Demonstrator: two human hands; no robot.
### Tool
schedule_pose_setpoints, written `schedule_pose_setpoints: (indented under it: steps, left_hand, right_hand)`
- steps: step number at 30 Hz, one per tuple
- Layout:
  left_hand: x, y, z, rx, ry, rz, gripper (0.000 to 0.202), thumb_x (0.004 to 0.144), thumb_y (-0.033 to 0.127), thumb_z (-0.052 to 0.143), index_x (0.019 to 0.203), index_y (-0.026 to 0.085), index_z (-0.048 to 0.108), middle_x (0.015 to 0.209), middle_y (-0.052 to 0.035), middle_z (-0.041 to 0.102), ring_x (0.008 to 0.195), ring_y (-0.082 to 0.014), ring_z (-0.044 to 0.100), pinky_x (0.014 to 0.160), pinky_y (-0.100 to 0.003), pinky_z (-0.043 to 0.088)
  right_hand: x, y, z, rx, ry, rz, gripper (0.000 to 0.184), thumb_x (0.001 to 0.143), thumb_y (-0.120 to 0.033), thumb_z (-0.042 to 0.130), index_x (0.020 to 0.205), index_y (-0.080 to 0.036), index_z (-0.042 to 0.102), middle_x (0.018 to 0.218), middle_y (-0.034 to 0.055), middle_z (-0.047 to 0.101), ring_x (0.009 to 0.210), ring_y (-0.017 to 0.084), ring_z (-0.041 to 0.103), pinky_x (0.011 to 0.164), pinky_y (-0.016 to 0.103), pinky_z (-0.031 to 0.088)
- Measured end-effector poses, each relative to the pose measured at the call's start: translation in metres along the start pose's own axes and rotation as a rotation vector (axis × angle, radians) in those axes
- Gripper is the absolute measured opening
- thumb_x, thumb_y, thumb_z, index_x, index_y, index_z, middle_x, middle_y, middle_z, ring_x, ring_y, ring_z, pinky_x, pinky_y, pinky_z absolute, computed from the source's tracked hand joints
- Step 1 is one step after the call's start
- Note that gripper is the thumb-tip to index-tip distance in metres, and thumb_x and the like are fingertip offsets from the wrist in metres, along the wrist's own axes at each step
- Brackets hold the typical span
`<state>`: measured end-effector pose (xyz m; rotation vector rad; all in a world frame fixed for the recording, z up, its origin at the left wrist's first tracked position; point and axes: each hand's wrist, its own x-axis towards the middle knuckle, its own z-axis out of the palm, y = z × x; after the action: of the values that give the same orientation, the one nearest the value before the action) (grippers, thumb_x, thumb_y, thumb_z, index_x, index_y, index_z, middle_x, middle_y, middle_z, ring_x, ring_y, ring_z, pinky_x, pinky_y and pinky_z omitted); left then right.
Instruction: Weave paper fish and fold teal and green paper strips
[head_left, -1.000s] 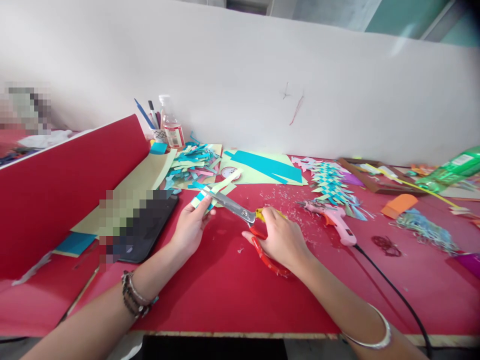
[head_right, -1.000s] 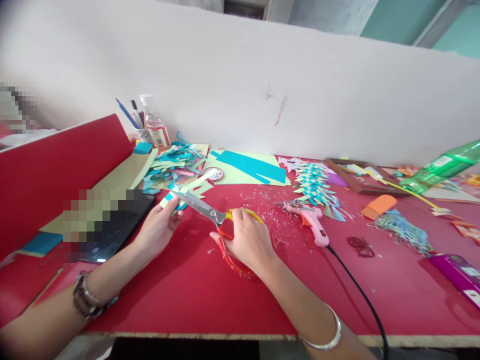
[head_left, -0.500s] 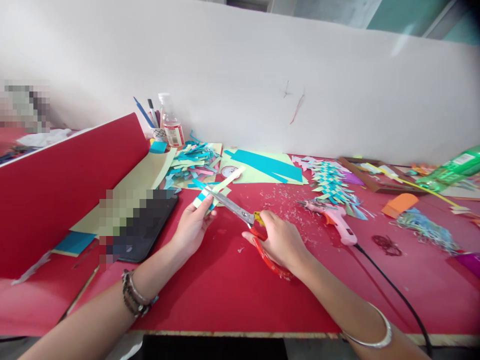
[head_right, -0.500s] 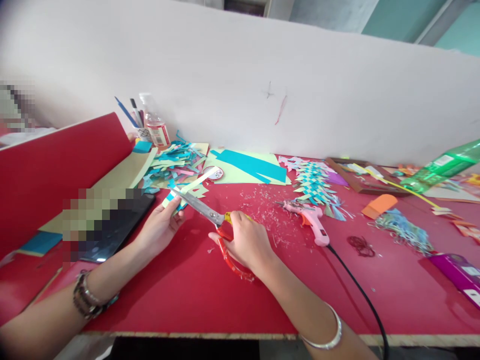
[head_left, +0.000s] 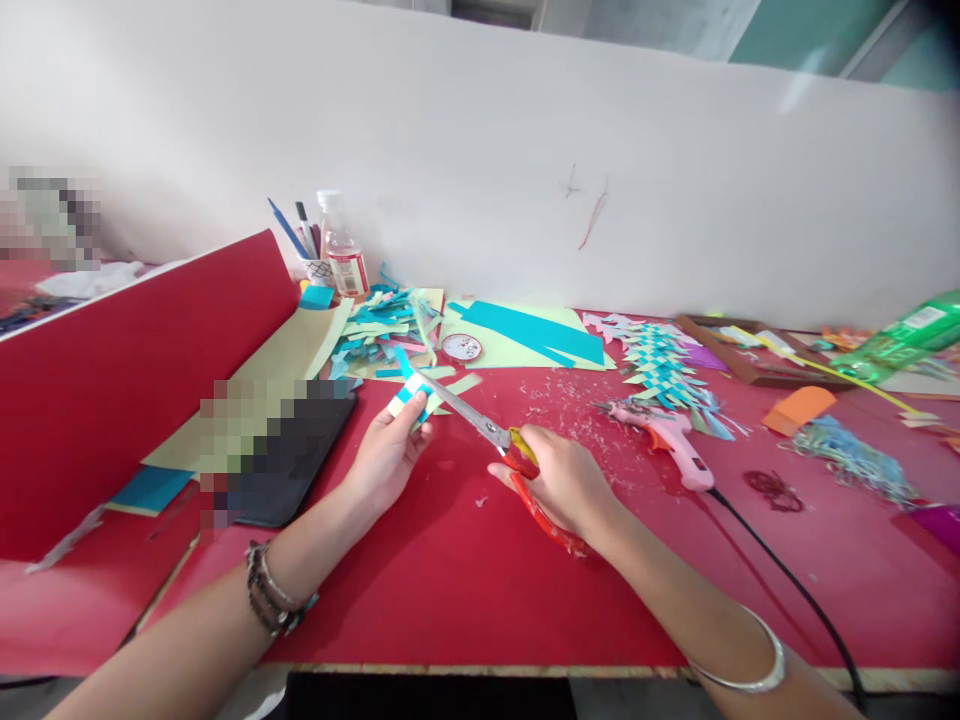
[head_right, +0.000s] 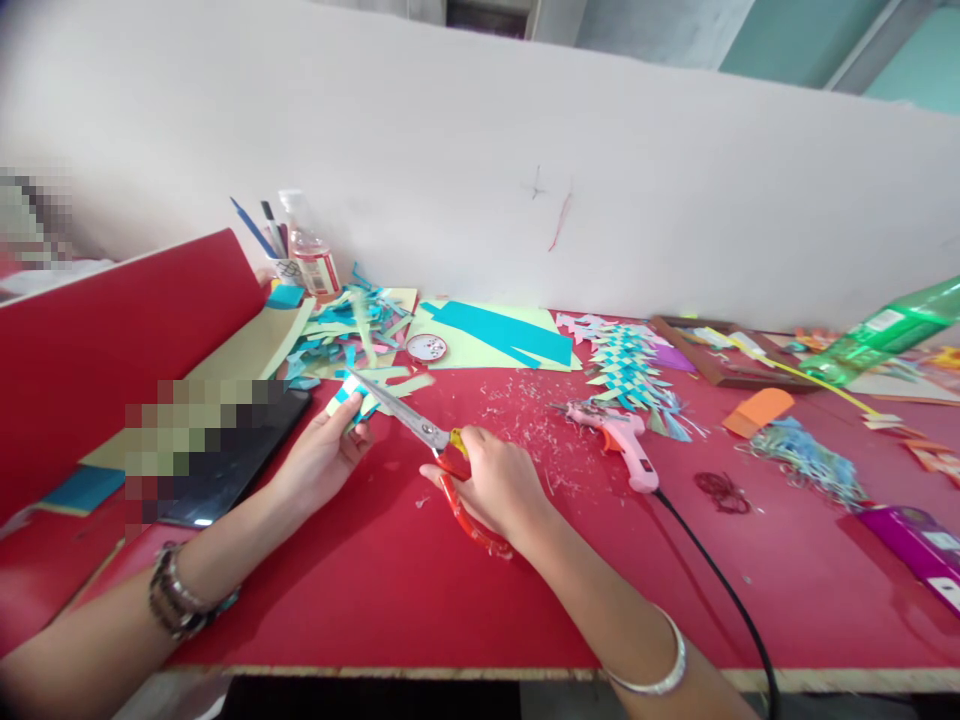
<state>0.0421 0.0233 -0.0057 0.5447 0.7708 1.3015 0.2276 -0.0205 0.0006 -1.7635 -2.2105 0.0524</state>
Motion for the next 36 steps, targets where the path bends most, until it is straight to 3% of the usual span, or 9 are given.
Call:
schedule_pose_setpoints:
  steps: [6, 10, 15, 18, 22, 26, 28, 33, 36]
  left_hand:
    - [-0.001, 0.000, 0.001, 0.078, 0.002, 0.018, 0.020, 0.060, 0.024, 0.070, 0.074, 0.015, 0.060, 0.063, 0.0051, 0.055, 0.044, 0.0002, 0.043, 0.044, -0.009, 0.039]
    - [-0.001, -0.001, -0.001, 0.251, 0.015, 0.088, 0.022, 0.060, 0.027, 0.069, 0.075, 0.014, 0.060, 0.063, 0.0050, 0.053, 0.048, -0.0007, 0.041, 0.044, -0.010, 0.035]
    - [-0.003, -0.002, -0.002, 0.420, 0.022, 0.174, 0.045, 0.061, 0.027, 0.067, 0.103, 0.020, 0.054, 0.070, 0.0041, 0.057, 0.057, -0.0053, 0.048, 0.053, -0.014, 0.038]
    - [-0.004, -0.002, 0.000, 0.455, -0.003, 0.202, 0.052, 0.060, 0.024, 0.068, 0.109, 0.023, 0.052, 0.072, 0.0040, 0.058, 0.057, -0.0060, 0.049, 0.054, -0.014, 0.039]
    - [-0.006, 0.004, 0.004, 0.511, -0.020, 0.219, 0.042, 0.056, 0.021, 0.069, 0.097, 0.020, 0.059, 0.074, 0.0019, 0.061, 0.062, -0.0092, 0.052, 0.058, -0.016, 0.041]
    - [-0.010, 0.020, 0.006, 0.716, -0.204, 0.182, 0.011, 0.057, 0.023, 0.069, 0.065, 0.018, 0.063, 0.059, 0.0010, 0.059, 0.060, -0.0125, 0.052, 0.057, -0.017, 0.041]
    - [-0.013, 0.032, 0.007, 0.822, -0.285, 0.146, 0.010, 0.060, 0.024, 0.067, 0.056, 0.018, 0.061, 0.056, 0.0008, 0.057, 0.056, -0.0118, 0.050, 0.053, -0.017, 0.039]
    - [-0.017, 0.061, 0.010, 1.142, -0.483, 0.199, 0.015, 0.063, 0.021, 0.064, 0.050, 0.018, 0.057, 0.048, 0.0036, 0.046, 0.045, -0.0086, 0.036, 0.043, -0.016, 0.027]
    - [-0.015, 0.078, 0.016, 1.251, -0.462, 0.360, 0.006, 0.058, 0.015, 0.067, 0.058, 0.019, 0.062, 0.048, 0.0044, 0.049, 0.045, -0.0087, 0.035, 0.043, -0.015, 0.025]
  right_hand:
    - [0.002, 0.004, -0.003, 0.140, 0.029, 0.050, 0.028, 0.073, -0.047, 0.045, 0.068, -0.020, 0.041, 0.059, -0.0009, 0.049, 0.050, 0.012, 0.046, 0.046, 0.021, 0.023]
    - [0.006, 0.012, -0.009, 0.231, 0.099, 0.138, 0.031, 0.072, -0.050, 0.045, 0.066, -0.021, 0.039, 0.056, -0.0020, 0.047, 0.049, 0.012, 0.044, 0.046, 0.021, 0.025]
    - [0.008, 0.017, -0.011, 0.282, 0.152, 0.188, 0.032, 0.071, -0.051, 0.046, 0.064, -0.021, 0.038, 0.054, -0.0024, 0.047, 0.049, 0.013, 0.044, 0.046, 0.021, 0.026]
    - [0.008, 0.017, -0.009, 0.254, 0.149, 0.195, 0.030, 0.071, -0.049, 0.046, 0.063, -0.021, 0.037, 0.056, -0.0012, 0.049, 0.051, 0.013, 0.045, 0.046, 0.021, 0.026]
    - [0.009, 0.019, -0.006, 0.245, 0.173, 0.192, 0.030, 0.071, -0.046, 0.047, 0.061, -0.021, 0.035, 0.056, -0.0015, 0.047, 0.050, 0.013, 0.043, 0.046, 0.022, 0.025]
    - [0.009, 0.022, -0.005, 0.347, 0.239, 0.204, 0.029, 0.072, -0.043, 0.048, 0.060, -0.021, 0.033, 0.051, -0.0047, 0.040, 0.047, 0.011, 0.038, 0.045, 0.021, 0.023]
    - [0.010, 0.024, -0.006, 0.434, 0.301, 0.216, 0.028, 0.073, -0.042, 0.048, 0.061, -0.021, 0.033, 0.052, -0.0053, 0.038, 0.047, 0.010, 0.038, 0.045, 0.021, 0.024]
    - [0.011, 0.027, -0.008, 0.624, 0.393, 0.242, 0.029, 0.076, -0.043, 0.043, 0.062, -0.021, 0.032, 0.052, -0.0058, 0.035, 0.047, 0.010, 0.037, 0.046, 0.022, 0.026]
    - [0.012, 0.030, -0.006, 0.673, 0.387, 0.244, 0.029, 0.077, -0.042, 0.042, 0.061, -0.021, 0.031, 0.052, -0.0061, 0.034, 0.047, 0.010, 0.036, 0.045, 0.022, 0.026]
